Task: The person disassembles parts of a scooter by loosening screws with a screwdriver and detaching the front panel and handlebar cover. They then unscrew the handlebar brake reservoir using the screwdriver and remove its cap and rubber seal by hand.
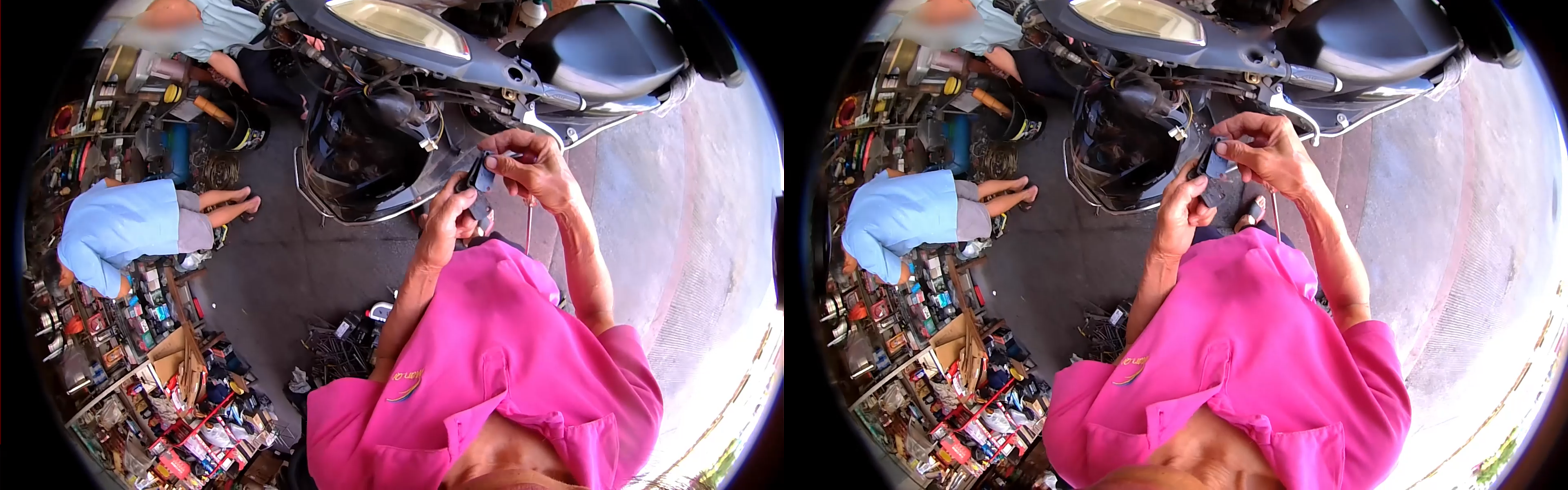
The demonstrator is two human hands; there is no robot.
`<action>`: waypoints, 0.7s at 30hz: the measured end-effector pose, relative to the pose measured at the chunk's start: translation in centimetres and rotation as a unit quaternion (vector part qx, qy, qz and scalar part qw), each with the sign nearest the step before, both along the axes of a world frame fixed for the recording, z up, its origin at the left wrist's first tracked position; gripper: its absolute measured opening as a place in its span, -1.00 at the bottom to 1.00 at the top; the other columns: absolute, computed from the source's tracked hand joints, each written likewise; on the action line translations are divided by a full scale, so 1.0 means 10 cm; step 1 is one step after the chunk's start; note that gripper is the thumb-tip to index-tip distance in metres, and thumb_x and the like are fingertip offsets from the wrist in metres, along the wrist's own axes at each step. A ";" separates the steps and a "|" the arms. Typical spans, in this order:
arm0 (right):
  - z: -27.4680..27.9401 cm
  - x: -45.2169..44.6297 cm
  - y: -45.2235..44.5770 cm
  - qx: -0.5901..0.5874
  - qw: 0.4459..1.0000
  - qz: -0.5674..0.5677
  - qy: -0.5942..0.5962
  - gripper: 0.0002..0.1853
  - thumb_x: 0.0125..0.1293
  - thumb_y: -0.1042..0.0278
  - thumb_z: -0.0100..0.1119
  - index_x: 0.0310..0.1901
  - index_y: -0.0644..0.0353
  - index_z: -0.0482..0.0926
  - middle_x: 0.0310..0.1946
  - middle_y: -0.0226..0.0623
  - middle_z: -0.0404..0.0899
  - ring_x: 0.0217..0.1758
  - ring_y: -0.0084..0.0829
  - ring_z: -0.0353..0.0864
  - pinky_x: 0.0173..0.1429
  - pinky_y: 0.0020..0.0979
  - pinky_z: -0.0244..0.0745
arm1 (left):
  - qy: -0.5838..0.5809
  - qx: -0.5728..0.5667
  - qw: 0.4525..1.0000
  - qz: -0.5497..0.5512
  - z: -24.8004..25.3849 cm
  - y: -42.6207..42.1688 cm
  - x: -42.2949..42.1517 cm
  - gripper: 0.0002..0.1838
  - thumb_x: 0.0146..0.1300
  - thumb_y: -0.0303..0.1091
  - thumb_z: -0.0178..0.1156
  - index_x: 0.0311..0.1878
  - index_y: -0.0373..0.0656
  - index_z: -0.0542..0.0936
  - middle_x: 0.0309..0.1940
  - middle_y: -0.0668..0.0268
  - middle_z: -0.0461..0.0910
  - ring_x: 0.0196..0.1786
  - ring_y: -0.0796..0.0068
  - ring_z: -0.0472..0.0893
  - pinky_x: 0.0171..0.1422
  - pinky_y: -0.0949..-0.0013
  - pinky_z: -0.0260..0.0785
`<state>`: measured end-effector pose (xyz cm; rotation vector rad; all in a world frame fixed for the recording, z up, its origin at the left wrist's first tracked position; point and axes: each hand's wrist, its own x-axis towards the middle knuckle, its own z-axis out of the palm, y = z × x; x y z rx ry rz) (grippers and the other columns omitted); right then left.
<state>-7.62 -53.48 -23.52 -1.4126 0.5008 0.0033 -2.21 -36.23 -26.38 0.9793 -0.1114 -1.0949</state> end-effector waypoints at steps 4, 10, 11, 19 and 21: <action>-0.07 0.01 0.01 0.019 0.999 0.024 -0.013 -0.72 0.21 0.33 0.30 -0.08 0.25 0.60 -0.59 -0.49 0.53 -0.69 -0.75 0.40 -0.70 -0.71 0.12 | -0.011 0.014 1.000 -0.009 -0.03 0.03 0.00 -0.73 0.28 -0.22 -0.06 -0.09 -0.19 0.40 -0.73 0.51 0.24 -0.71 0.79 0.10 -0.60 0.64 -0.02; -0.14 0.02 -0.03 0.099 0.995 0.015 -0.022 -0.76 0.25 0.33 0.26 -0.11 0.27 0.60 -0.62 -0.48 0.51 -0.75 -0.77 0.28 -0.73 -0.69 0.07 | -0.019 0.042 0.999 0.007 -0.06 0.00 -0.05 -0.72 0.28 -0.21 -0.08 -0.12 -0.18 0.48 -0.72 0.54 0.20 -0.71 0.79 0.09 -0.62 0.61 -0.07; -0.15 0.02 -0.05 0.105 0.994 0.013 -0.022 -0.76 0.26 0.33 0.25 -0.11 0.27 0.60 -0.62 -0.48 0.50 -0.75 -0.77 0.27 -0.73 -0.69 0.07 | -0.023 0.037 0.999 0.008 -0.10 -0.01 -0.05 -0.72 0.29 -0.20 -0.08 -0.12 -0.18 0.47 -0.71 0.54 0.19 -0.71 0.78 0.09 -0.62 0.61 -0.08; -0.04 -0.09 -0.24 0.088 0.994 0.058 -0.026 -0.78 0.25 0.33 0.27 -0.15 0.27 0.61 -0.70 -0.55 0.41 -0.75 -0.79 0.24 -0.70 -0.67 0.00 | 0.064 -0.042 0.996 0.040 -0.26 -0.11 0.06 -0.49 0.42 0.10 -0.16 -0.13 -0.23 0.44 -0.68 0.48 0.21 -0.72 0.71 0.11 -0.62 0.59 -0.07; -0.04 -0.11 -0.27 0.066 0.995 0.074 -0.019 -0.78 0.24 0.33 0.28 -0.14 0.25 0.61 -0.72 -0.57 0.38 -0.74 -0.79 0.24 -0.70 -0.67 0.00 | 0.054 -0.055 0.996 0.042 -0.28 -0.15 0.09 -0.49 0.43 0.10 -0.17 -0.11 -0.25 0.44 -0.68 0.49 0.20 -0.72 0.72 0.09 -0.63 0.59 -0.07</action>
